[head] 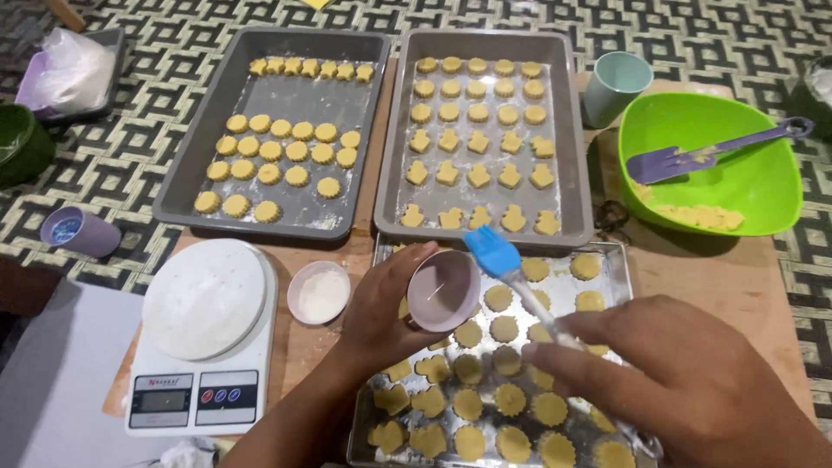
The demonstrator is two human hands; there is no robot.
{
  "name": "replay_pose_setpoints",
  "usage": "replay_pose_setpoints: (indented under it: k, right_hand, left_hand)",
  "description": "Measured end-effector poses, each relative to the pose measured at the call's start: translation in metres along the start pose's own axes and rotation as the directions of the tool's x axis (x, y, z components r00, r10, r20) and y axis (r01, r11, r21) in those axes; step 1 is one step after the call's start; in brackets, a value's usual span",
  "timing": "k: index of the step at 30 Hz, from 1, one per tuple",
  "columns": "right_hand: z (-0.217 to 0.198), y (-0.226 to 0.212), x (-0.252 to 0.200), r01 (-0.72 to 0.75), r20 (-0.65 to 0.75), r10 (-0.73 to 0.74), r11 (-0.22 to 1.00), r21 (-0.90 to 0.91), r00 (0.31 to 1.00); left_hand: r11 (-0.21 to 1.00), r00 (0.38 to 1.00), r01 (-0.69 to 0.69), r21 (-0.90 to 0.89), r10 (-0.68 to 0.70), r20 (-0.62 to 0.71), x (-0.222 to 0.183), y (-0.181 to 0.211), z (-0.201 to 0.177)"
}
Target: Brushing shaped dough pieces with a liquid wash using a silicone brush on a baking tray.
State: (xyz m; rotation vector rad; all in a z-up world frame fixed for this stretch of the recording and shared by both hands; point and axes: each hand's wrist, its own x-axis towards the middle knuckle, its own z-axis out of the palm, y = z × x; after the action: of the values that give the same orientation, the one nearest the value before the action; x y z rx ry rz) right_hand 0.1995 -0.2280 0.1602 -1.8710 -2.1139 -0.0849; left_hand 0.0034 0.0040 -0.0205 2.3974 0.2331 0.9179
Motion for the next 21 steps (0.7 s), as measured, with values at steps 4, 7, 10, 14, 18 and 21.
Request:
replay_pose_setpoints:
  k: [4, 7, 10, 14, 18, 21]
  right_hand:
    - [-0.020, -0.009, 0.002, 0.057, -0.123, -0.059, 0.998, -0.017, 0.991]
    - [-0.033, 0.001, -0.009, 0.080, -0.144, -0.081, 0.997, -0.013, 0.986]
    - [-0.035, -0.018, -0.007, 0.017, -0.198, -0.010, 0.999, 0.032, 0.980]
    - [-0.016, -0.005, -0.004, 0.121, -0.213, -0.098, 0.988, 0.095, 0.972]
    - [0.002, -0.010, 0.011, 0.159, -0.310, -0.100, 0.973, 0.170, 0.945]
    - [0.011, -0.007, 0.017, 0.158, -0.291, -0.084, 0.958, 0.241, 0.953]
  left_hand:
    - [1.000, 1.000, -0.004, 0.007, 0.004, -0.028, 0.005, 0.002, -0.002]
    - [0.999, 1.000, 0.026, 0.020, -0.026, -0.007, 0.003, 0.000, 0.000]
    - [0.999, 0.999, 0.040, 0.015, -0.040, -0.015, 0.001, -0.001, 0.002]
    - [1.000, 1.000, 0.013, 0.028, -0.013, -0.029, -0.001, -0.001, 0.000]
    - [0.999, 0.997, -0.034, -0.003, 0.033, -0.070, -0.003, 0.001, -0.001]
    - [0.998, 0.995, -0.069, -0.003, 0.068, -0.074, -0.005, -0.001, -0.001]
